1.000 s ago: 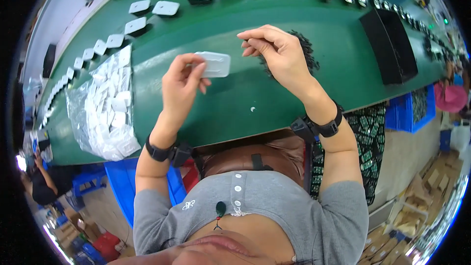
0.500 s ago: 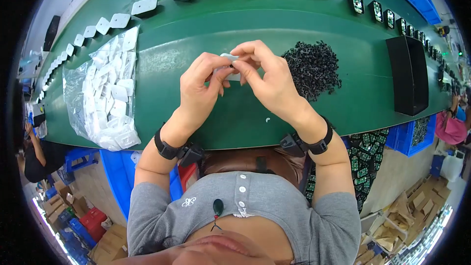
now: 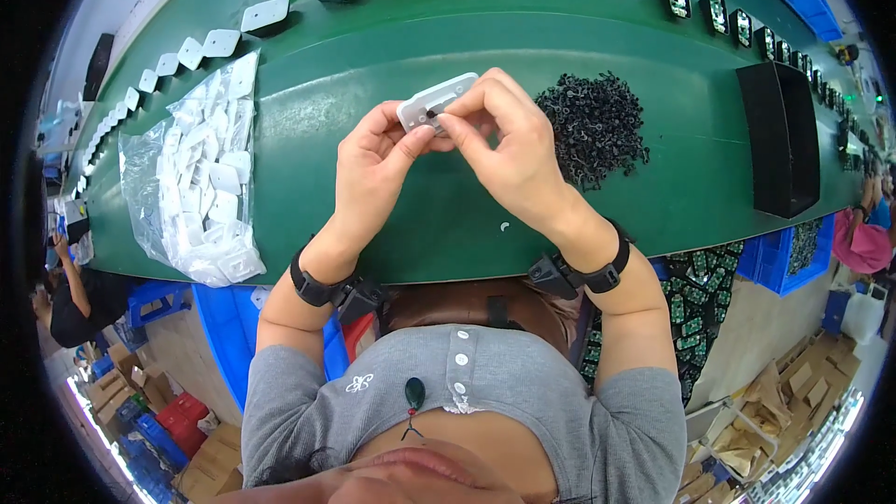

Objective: The person picks up a white plastic cover, inserts a small black component into it, and then presses the cover onto a black electronic housing. The completed unit is then placed onto the green conveyor belt with the others.

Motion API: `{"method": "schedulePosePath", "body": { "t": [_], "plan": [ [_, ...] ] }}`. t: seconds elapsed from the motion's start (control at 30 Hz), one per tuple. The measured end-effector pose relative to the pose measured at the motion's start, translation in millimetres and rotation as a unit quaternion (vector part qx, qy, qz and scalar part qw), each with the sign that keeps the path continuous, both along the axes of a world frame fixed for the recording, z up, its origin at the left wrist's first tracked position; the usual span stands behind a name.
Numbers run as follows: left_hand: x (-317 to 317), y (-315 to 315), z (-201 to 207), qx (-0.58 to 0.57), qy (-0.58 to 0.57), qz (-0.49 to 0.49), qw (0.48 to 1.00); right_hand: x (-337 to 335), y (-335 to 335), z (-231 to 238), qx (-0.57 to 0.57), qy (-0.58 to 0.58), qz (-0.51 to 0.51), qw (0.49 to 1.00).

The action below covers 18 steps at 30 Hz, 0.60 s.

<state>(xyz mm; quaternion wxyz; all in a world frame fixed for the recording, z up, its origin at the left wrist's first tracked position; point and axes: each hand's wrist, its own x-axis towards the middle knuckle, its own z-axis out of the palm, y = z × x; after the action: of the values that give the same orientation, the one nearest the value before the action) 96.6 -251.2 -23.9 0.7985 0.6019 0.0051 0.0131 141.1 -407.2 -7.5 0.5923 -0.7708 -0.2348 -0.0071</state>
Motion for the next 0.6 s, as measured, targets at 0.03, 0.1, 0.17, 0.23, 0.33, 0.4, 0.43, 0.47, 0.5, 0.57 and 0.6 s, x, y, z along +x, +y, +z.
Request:
{"method": "schedulePosePath", "body": {
  "t": [0.03, 0.1, 0.17, 0.23, 0.33, 0.4, 0.43, 0.47, 0.5, 0.57, 0.6],
  "plan": [
    [-0.5, 0.0, 1.9, -0.014, 0.009, 0.004, 1.000, -0.4, 1.3, -0.6, -0.008, -0.014, 0.001, 1.000],
    [-1.5, -0.3, 2.1, -0.028, 0.017, 0.008, 0.999, -1.4, 1.8, -1.4, -0.017, -0.028, 0.004, 0.999],
    [-0.8, -0.7, -2.3, 0.016, -0.042, 0.026, 0.999, -2.7, 1.8, -2.7, -0.026, 0.006, 0.001, 1.000],
    [-1.2, 1.6, -4.1, 0.044, -0.055, 0.030, 0.997, -5.5, 4.5, -4.3, -0.013, 0.037, 0.002, 0.999],
    [-1.9, 5.4, -1.7, 0.058, -0.056, 0.031, 0.996, -4.6, 3.0, -4.3, -0.010, 0.022, 0.013, 1.000],
    [-2.7, 9.8, -0.7, 0.042, -0.046, 0.026, 0.998, -2.0, 0.7, -3.5, -0.022, -0.025, 0.022, 0.999],
    [-3.9, 10.5, 1.0, 0.037, -0.038, 0.013, 0.999, -1.3, -2.3, -0.4, -0.028, -0.093, -0.024, 0.995],
    [-4.6, 10.4, 2.8, 0.031, -0.030, 0.000, 0.999, -0.5, -4.9, 2.8, -0.034, -0.161, -0.070, 0.984],
    [-4.6, 9.0, 5.3, 0.033, -0.034, 0.000, 0.999, 0.5, -7.3, 6.0, -0.038, -0.145, -0.052, 0.987],
    [-3.2, 7.2, 6.1, 0.033, -0.019, -0.005, 0.999, 2.3, -4.4, 4.5, -0.058, -0.130, -0.017, 0.990],
    [-2.4, 8.2, 6.4, 0.032, -0.019, -0.005, 0.999, 3.1, -3.2, 4.0, -0.076, -0.115, 0.018, 0.990]
  ]
}}
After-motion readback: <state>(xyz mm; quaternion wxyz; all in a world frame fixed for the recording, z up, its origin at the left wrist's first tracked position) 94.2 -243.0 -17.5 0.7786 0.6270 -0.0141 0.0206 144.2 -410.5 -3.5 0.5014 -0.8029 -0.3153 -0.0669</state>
